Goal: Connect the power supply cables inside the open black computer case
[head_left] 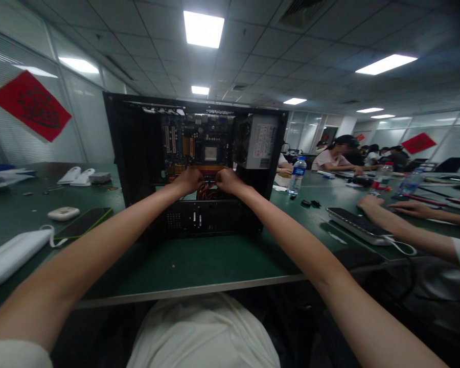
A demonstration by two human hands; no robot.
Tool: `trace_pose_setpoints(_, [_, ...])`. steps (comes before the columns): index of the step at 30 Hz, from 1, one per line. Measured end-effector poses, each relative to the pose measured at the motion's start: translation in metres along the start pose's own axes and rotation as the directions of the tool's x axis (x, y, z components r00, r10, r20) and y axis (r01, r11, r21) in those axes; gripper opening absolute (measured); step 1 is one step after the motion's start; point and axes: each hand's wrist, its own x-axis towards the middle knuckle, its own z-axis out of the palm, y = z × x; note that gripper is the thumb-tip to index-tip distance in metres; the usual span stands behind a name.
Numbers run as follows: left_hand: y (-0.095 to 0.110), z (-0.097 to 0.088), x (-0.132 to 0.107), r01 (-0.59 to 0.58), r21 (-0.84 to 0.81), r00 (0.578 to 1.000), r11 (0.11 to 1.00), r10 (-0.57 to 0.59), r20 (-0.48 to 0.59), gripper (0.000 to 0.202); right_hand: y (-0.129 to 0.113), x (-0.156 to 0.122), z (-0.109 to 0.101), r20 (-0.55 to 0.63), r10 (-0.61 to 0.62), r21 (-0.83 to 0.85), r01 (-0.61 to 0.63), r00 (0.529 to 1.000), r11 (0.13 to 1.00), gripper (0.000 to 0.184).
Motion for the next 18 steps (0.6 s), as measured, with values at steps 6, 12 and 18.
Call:
trace_pose_setpoints(6, [0.006, -0.002, -0.001, 0.005, -0.002, 1.000, 1.000, -0.005, 0.003, 0.029, 0.002, 0.003, 0.000, 0.019, 0.052, 0.033, -0.053, 0.998, 0.998, 0.021])
trace_pose_setpoints(12, [0.013, -0.005, -0.004, 0.034, -0.008, 0.999, 0.999, -0.034, 0.020, 0.027, 0.001, 0.003, -0.001, 0.017, 0.072, 0.031, -0.073, 0.997, 0.997, 0.020])
trace_pose_setpoints(18, [0.017, -0.008, -0.007, 0.023, 0.001, 1.000, 1.000, -0.023, 0.011, 0.025, -0.001, 0.003, -0.001, -0.004, 0.064, 0.031, -0.064, 0.998, 0.997, 0.021])
